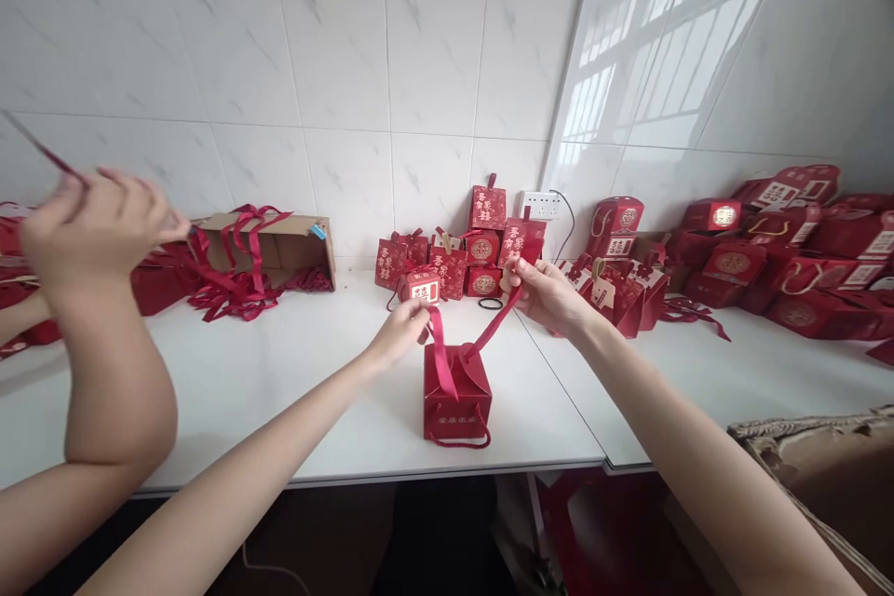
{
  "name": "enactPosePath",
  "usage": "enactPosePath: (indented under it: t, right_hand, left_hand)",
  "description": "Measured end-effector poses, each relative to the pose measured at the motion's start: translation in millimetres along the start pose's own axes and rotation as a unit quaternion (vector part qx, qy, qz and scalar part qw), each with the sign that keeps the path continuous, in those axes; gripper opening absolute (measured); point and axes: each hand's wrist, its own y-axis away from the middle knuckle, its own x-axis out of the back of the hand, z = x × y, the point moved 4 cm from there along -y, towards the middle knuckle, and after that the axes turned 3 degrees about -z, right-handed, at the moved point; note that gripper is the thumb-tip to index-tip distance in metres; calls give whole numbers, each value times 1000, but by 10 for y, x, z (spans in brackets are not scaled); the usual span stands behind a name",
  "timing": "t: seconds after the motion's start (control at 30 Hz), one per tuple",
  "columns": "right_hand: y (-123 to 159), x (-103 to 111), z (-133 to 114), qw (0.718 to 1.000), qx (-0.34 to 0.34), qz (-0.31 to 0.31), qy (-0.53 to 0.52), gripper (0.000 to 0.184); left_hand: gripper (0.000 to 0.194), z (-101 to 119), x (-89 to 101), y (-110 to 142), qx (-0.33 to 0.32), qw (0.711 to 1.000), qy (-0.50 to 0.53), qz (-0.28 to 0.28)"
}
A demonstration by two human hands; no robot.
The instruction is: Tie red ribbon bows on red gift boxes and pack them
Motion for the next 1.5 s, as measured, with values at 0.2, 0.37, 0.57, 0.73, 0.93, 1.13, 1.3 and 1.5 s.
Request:
enactPosePath:
  t: [0.2, 0.37, 0.57, 0.73, 0.93, 1.13, 1.3, 1.5]
  right_hand:
    - [68, 115, -97, 998, 36, -1, -47, 31]
    - [55, 149, -103, 999, 36, 32, -20, 20]
    - [4, 78, -182, 993, 69, 68, 72, 33]
    - [-35, -70, -290, 977, 73, 77, 185, 35]
    - [-147, -278, -339, 965, 107, 43, 234, 34]
    - [-220, -419, -321, 968, 141, 18, 206, 30]
    - [-214, -454, -299, 983, 123, 16, 139, 31]
    - [-188, -474, -291, 979, 136, 17, 153, 25]
  left_hand:
    - [17, 170, 410, -25, -28, 979, 197, 41]
    - [24, 278, 597, 64, -27, 986, 165, -18]
    - [25, 303, 850, 96, 4, 995, -87, 47]
    - [21, 437, 829, 9, -15, 998, -30, 60]
    - [14, 611, 421, -118, -51, 966, 249, -40]
    - [18, 697, 202, -166, -66, 937, 336, -70]
    - [24, 680, 193, -139, -80, 933, 349, -38]
    - [22, 624, 259, -157, -95, 944, 313, 51]
